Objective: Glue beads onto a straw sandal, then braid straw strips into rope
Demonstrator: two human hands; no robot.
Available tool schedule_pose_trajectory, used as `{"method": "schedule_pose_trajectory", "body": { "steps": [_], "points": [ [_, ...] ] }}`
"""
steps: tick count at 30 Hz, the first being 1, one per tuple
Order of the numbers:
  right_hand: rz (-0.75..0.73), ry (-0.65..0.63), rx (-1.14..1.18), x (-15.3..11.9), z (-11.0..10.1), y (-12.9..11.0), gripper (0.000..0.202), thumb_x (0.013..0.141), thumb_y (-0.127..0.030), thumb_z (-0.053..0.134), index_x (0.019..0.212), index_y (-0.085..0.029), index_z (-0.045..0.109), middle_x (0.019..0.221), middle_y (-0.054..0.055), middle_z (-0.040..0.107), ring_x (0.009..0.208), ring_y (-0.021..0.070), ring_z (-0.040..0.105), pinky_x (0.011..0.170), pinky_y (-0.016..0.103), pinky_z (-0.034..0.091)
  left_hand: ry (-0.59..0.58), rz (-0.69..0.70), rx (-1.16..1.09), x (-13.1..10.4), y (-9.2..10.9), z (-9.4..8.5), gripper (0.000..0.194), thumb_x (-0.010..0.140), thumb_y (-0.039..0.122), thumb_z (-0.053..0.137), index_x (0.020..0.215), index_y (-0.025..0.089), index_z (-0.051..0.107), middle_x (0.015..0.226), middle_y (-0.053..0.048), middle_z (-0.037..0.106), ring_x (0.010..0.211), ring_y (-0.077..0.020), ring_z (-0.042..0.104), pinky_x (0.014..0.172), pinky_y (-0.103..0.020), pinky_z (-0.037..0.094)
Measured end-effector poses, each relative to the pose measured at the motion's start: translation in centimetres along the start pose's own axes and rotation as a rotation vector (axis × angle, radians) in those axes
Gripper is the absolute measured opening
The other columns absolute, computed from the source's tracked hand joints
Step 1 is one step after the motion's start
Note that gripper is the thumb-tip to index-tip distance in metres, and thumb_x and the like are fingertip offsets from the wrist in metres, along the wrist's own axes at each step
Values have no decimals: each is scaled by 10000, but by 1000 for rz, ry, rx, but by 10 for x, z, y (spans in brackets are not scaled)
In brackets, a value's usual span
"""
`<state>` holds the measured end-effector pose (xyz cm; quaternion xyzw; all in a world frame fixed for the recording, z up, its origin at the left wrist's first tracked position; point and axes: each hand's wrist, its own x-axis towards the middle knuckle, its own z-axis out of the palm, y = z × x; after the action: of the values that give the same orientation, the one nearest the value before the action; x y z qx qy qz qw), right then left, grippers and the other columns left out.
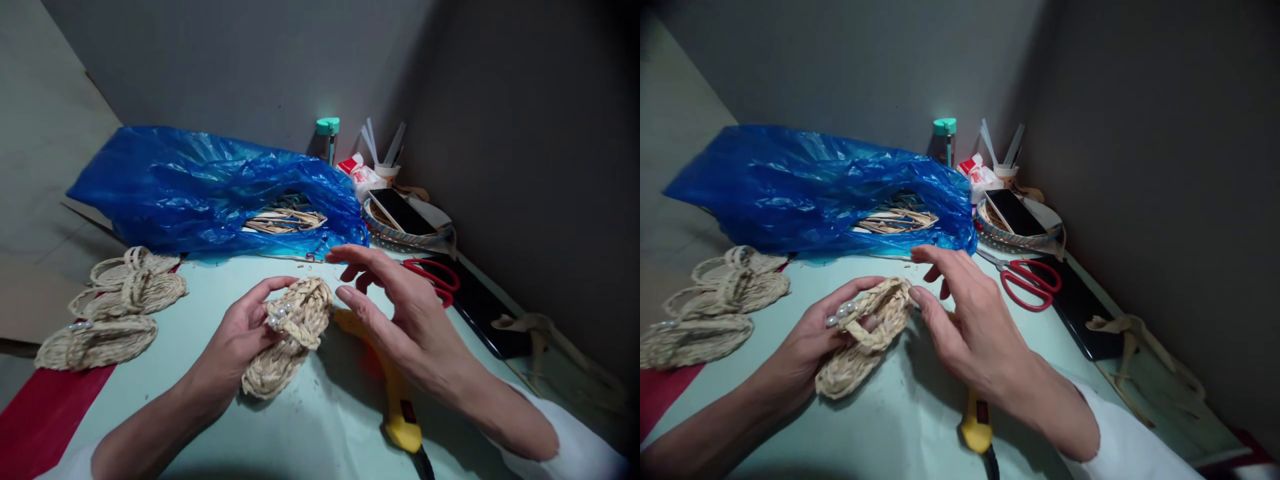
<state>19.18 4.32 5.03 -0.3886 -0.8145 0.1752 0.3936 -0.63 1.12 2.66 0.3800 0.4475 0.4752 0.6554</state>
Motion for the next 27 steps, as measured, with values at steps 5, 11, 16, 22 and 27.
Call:
{"method": "schedule_pose_trajectory", "body": {
  "steps": [5, 11, 16, 22, 27],
  "points": [
    [-47, -198, 151, 1, -5, -3, 274, 922, -239, 546, 1190, -192, 578, 1122, 49, 648, 914, 141, 596, 819, 254, 465, -133, -87, 105, -2, 9, -2, 548, 689, 240, 737, 1207, 210, 564, 971, -82, 703, 782, -213, 672, 643, -245, 501],
    [-71, -352, 336, 5, -11, -4, 185, 935, -276, 538, 1029, -176, 662, 949, 26, 660, 862, 118, 587, 783, 215, 433, -283, -113, 297, -1, 19, -9, 526, 739, 277, 707, 1224, 204, 519, 899, -46, 672, 741, -166, 628, 641, -227, 470],
    [-60, -402, 429, 3, -10, -5, 187, 952, -249, 506, 978, -159, 667, 825, -2, 625, 722, 77, 552, 678, 183, 406, -305, -115, 436, -2, 22, -9, 534, 778, 303, 673, 1271, 210, 492, 936, -41, 655, 820, -173, 610, 670, -236, 468],
    [-67, -416, 470, -3, -1, -4, 162, 954, -209, 500, 922, -160, 651, 808, -16, 587, 723, 60, 523, 684, 162, 382, -349, -79, 525, -2, 22, -15, 454, 776, 235, 652, 1218, 211, 552, 938, -33, 659, 823, -173, 618, 677, -235, 486],
    [-25, -307, 452, -4, 3, -7, 175, 948, -226, 510, 913, -147, 661, 795, -1, 616, 717, 74, 553, 660, 174, 397, -326, 9, 576, -1, 26, -13, 437, 770, 269, 664, 1199, 220, 597, 1015, -40, 688, 904, -202, 645, 758, -261, 515]
  ]
}}
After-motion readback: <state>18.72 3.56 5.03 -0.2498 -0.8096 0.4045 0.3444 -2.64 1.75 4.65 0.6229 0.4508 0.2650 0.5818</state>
